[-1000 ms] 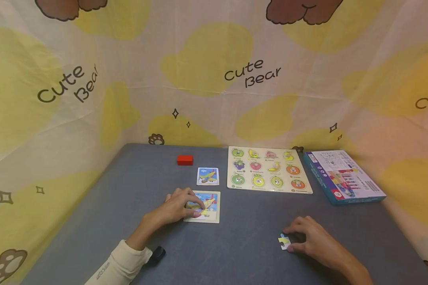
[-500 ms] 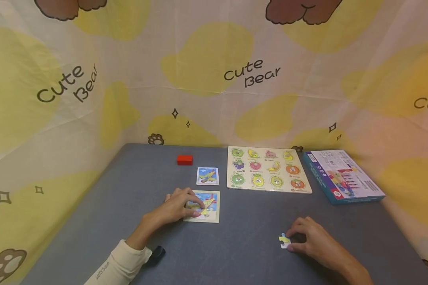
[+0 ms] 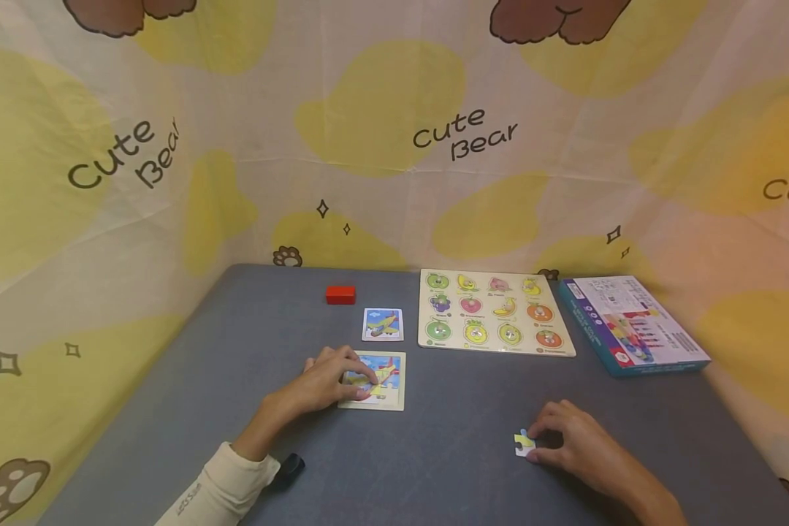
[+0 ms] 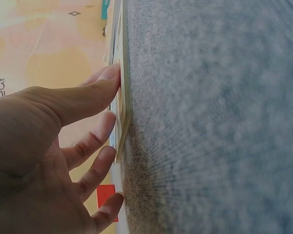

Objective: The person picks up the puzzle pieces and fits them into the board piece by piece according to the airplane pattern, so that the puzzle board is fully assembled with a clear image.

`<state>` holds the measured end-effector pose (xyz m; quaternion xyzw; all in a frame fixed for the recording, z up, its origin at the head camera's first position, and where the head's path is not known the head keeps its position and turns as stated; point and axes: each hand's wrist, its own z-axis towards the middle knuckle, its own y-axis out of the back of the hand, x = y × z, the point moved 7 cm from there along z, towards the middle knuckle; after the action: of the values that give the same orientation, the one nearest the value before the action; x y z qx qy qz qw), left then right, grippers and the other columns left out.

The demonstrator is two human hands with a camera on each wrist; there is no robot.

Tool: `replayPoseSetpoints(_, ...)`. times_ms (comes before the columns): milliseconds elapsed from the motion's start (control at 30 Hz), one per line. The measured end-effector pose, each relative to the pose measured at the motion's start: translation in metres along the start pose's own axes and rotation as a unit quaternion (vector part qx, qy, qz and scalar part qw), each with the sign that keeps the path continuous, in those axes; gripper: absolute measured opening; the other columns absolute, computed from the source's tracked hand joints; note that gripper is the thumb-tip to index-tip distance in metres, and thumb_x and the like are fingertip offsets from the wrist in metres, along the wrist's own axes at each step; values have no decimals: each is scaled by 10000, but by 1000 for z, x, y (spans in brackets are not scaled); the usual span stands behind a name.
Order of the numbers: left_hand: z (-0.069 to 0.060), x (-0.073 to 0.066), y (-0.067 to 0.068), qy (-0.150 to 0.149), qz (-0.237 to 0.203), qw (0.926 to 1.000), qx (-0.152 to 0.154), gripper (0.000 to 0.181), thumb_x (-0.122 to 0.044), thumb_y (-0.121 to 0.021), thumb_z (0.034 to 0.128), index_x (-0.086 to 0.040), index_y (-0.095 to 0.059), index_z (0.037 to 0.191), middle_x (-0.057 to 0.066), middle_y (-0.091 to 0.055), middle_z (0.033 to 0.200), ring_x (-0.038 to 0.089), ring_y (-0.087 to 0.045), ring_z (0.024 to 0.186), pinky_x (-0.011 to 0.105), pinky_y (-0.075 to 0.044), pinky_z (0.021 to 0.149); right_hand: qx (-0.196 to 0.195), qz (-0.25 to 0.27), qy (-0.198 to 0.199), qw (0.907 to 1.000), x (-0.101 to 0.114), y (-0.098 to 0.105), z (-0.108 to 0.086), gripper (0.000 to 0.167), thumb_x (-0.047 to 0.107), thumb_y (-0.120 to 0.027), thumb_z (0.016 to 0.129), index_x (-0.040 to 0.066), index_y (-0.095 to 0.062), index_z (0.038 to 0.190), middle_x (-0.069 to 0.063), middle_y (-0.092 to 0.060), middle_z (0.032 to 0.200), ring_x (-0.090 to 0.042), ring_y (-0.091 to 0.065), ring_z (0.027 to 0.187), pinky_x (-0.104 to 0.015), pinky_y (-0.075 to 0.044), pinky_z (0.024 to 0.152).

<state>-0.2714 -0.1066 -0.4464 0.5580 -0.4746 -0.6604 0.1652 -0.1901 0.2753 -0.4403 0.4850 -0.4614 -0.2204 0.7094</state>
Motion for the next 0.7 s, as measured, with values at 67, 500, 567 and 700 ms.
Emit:
replayPoseSetpoints(67, 0, 0, 0, 5, -11, 10000, 10, 227, -194, -835, 919, -327, -826, 1102, -11, -596, 1197, 254, -445, 1126, 561, -294, 889, 8, -19, -24, 10000, 0, -1, 0, 168, 424, -882, 845, 341, -771, 939, 238, -593, 970, 36, -512, 903, -264, -494, 761)
replayPoseSetpoints(500, 0, -1, 1, -77, -17, 10000, -11, 220, -205, -841, 911, -322, -824, 1096, -10, -595, 1180, 279, -451, 1141, 568, -294, 885, 83, -22, -81, 9999, 14, -4, 12, 190, 474, -859, 863, 351, -755, 964, 222, -593, 988, 27, -520, 924, -275, -504, 789)
replayPoseSetpoints(567, 0, -1, 1, -83, 4, 10000, -12, 221, -209, -840, 912, -325, -823, 1099, -10, -596, 1184, 277, -452, 1137, 565, -296, 884, 51, -22, 12, 10000, 18, -5, 17, 192, 476, -857, 866, 346, -756, 966, 225, -589, 981, 25, -521, 922, -280, -504, 788)
replayPoseSetpoints(700, 0, 0, 0, -77, 24, 10000, 8, 220, -217, -837, 917, -331, -820, 1105, -8, -595, 1192, 275, -452, 1139, 562, -300, 885, 78, -40, 122, 9999, 28, -9, 28, 195, 496, -842, 878, 347, -757, 970, 226, -579, 976, 20, -521, 925, -286, -504, 789)
